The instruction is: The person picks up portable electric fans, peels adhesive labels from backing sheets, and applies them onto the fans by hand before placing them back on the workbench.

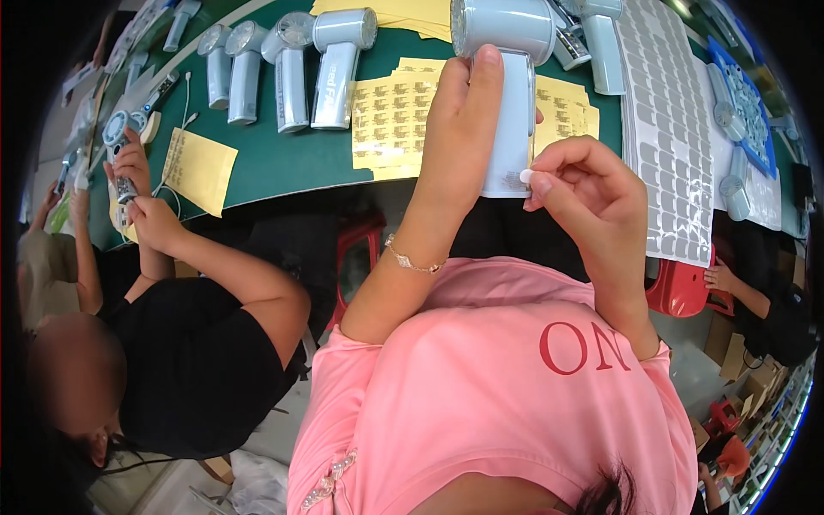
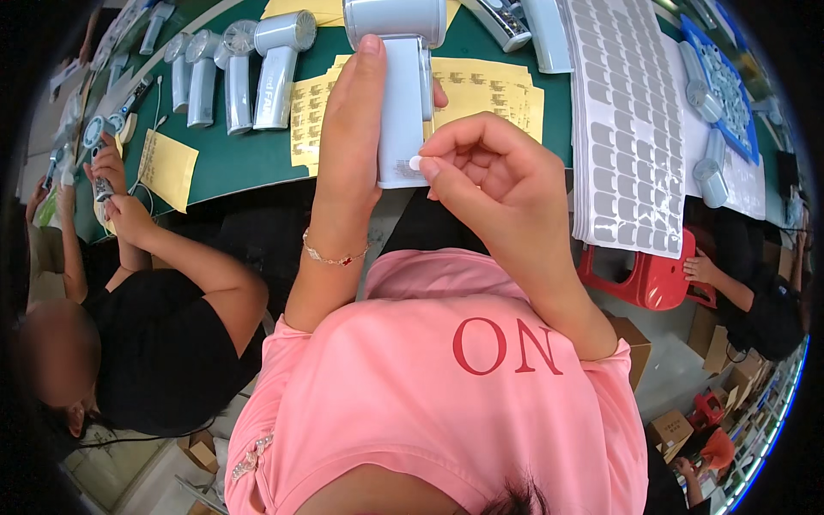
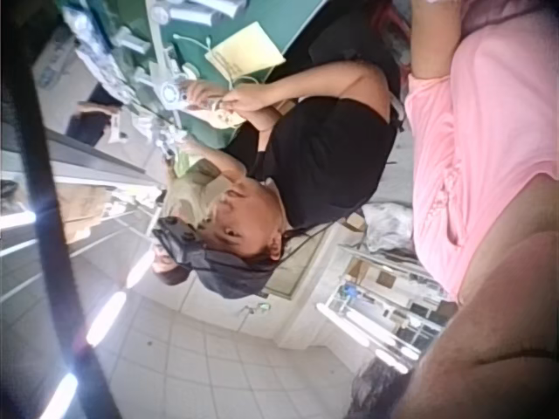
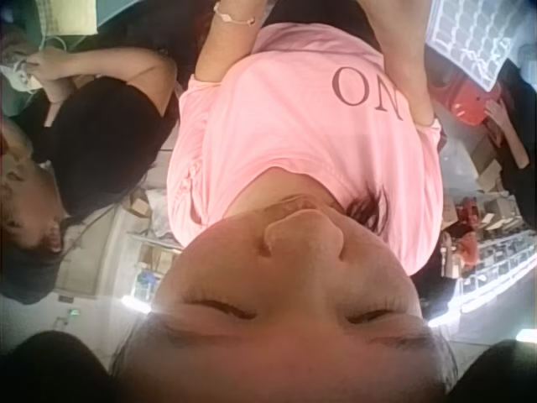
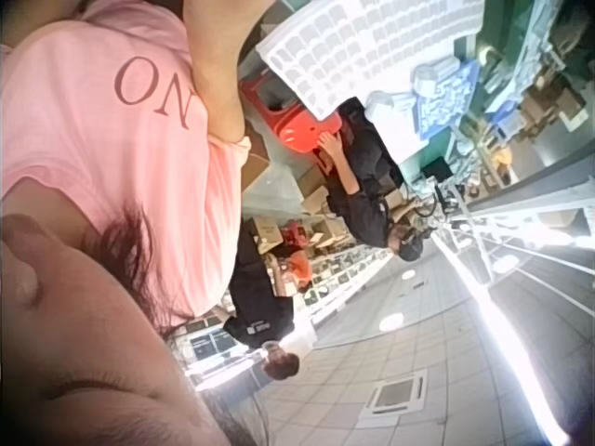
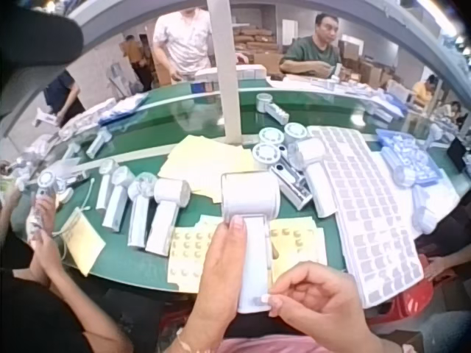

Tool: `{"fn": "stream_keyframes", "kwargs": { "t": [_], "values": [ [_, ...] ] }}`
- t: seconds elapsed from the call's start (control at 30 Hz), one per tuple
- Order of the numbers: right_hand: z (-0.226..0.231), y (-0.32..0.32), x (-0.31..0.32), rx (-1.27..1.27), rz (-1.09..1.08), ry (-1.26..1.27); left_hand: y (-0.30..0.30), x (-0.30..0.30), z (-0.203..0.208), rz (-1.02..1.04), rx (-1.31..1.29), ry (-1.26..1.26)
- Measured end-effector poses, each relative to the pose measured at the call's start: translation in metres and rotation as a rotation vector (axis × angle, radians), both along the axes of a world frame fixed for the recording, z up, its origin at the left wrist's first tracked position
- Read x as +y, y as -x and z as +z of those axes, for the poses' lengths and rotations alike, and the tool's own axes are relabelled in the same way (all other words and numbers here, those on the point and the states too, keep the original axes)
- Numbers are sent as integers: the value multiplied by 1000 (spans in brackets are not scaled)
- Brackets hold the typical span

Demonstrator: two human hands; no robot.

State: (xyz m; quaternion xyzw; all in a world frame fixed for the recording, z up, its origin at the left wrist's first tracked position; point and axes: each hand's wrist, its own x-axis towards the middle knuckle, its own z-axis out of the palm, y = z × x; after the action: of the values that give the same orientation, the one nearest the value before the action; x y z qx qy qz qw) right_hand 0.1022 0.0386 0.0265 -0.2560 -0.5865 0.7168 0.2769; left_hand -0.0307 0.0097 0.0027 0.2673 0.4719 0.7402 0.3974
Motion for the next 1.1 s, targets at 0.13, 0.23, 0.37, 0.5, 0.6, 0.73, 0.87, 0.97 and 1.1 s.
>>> {"fn": "stream_keyframes", "kwargs": {
  "t": [0.13,0.23,0.37,0.5,0.6,0.73,0.87,0.97,1.1],
  "values": [
    [1,1,0,3,-3,1,-2,-4,6,-12,49,87],
    [1,1,-1,-3,-2,-8,-1,-5,6,-16,54,84],
    [1,1,0,-25,12,-5,0,-4,4,-16,68,95],
    [-1,2,-1,-4,-7,-59,0,-4,4,-9,24,50],
    [-1,2,-2,-19,-10,-73,0,-6,4,-20,48,88],
    [-2,2,-2,-29,-14,-123,0,-7,4,-21,56,96],
    [-5,4,-5,-56,-48,-268,-1,-8,3,-22,51,79],
    [-5,5,-5,-101,-56,-366,-3,-8,4,-5,83,80],
    [-8,4,-2,-72,-36,-448,-1,-9,1,-27,-37,1]
  ]
}}
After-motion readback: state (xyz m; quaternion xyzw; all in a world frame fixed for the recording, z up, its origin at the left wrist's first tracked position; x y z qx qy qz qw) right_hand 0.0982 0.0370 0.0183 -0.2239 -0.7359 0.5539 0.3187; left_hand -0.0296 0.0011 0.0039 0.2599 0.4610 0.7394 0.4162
